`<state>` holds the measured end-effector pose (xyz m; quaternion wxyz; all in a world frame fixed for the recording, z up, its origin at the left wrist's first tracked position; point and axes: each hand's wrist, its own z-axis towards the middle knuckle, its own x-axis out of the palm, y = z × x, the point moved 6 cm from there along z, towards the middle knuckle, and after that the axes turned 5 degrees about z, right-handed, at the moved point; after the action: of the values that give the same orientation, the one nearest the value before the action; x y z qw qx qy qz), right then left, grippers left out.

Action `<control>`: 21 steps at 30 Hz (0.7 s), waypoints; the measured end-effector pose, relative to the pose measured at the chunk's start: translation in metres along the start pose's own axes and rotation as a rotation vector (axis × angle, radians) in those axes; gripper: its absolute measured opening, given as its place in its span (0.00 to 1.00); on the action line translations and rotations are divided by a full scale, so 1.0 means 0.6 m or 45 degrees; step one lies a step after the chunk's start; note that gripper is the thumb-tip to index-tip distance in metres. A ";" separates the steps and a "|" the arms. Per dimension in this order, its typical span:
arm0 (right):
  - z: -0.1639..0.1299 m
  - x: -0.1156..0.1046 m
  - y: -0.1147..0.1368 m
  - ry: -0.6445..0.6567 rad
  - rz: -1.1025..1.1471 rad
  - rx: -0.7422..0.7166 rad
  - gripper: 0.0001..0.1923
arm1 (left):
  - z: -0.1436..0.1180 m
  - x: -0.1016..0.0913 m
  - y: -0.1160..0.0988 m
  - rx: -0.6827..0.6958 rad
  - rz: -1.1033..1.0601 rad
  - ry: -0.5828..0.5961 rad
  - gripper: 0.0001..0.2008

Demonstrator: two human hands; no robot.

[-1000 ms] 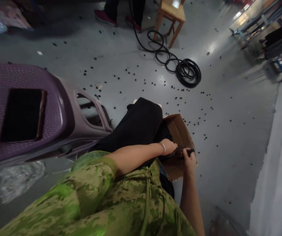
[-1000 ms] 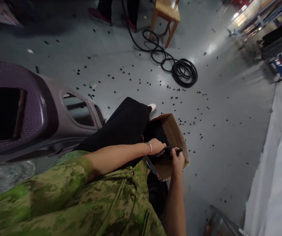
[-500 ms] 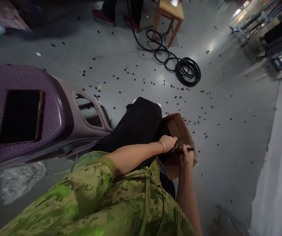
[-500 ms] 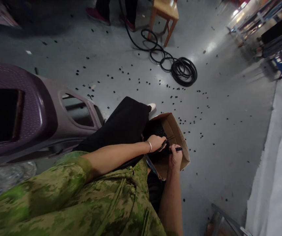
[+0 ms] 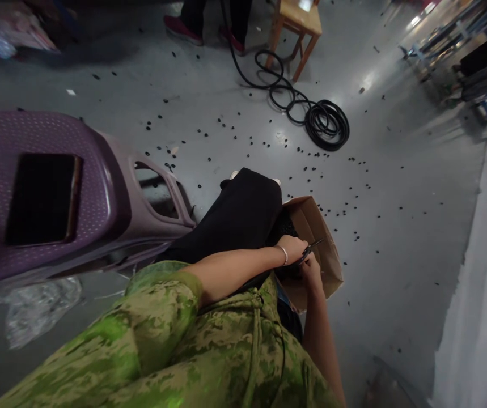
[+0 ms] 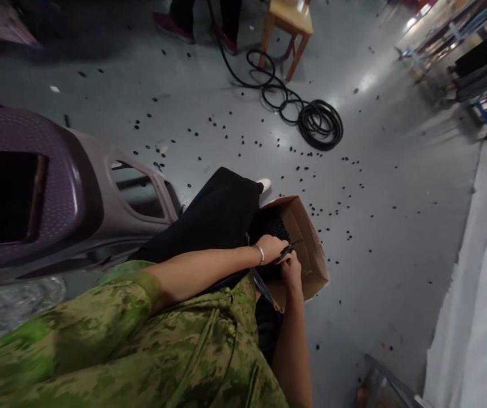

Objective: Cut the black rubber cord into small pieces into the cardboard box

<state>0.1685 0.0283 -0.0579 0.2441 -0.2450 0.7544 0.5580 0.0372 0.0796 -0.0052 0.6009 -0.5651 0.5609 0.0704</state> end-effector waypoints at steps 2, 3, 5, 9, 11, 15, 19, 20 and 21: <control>-0.006 -0.005 0.015 0.024 -0.036 0.024 0.15 | 0.000 -0.003 0.003 -0.022 -0.030 0.011 0.16; -0.009 -0.009 0.022 0.027 -0.038 0.028 0.15 | 0.001 -0.004 0.005 -0.039 -0.056 0.017 0.15; -0.015 -0.016 0.033 0.025 -0.022 0.022 0.14 | 0.002 -0.005 0.009 -0.080 -0.117 0.022 0.14; -0.020 -0.021 0.028 -0.023 0.061 0.077 0.13 | 0.001 -0.009 0.017 -0.134 -0.198 -0.100 0.14; -0.019 -0.016 0.020 -0.033 0.129 0.121 0.14 | 0.001 -0.009 0.018 -0.117 -0.227 -0.153 0.15; -0.017 0.001 0.018 0.022 0.160 0.119 0.10 | 0.005 0.006 0.015 -0.023 -0.227 -0.066 0.15; -0.020 0.003 0.035 0.063 0.104 0.003 0.09 | 0.009 0.012 0.018 -0.048 -0.234 -0.009 0.12; -0.022 0.000 0.039 0.045 0.089 -0.014 0.10 | 0.010 0.011 0.020 -0.078 -0.266 -0.021 0.12; -0.025 -0.005 0.041 0.012 0.070 -0.021 0.11 | 0.010 0.010 0.023 -0.112 -0.308 -0.038 0.13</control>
<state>0.1536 0.0204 -0.0344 0.2230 -0.2289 0.7573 0.5696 0.0330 0.0857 -0.0193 0.5878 -0.6533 0.4761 0.0304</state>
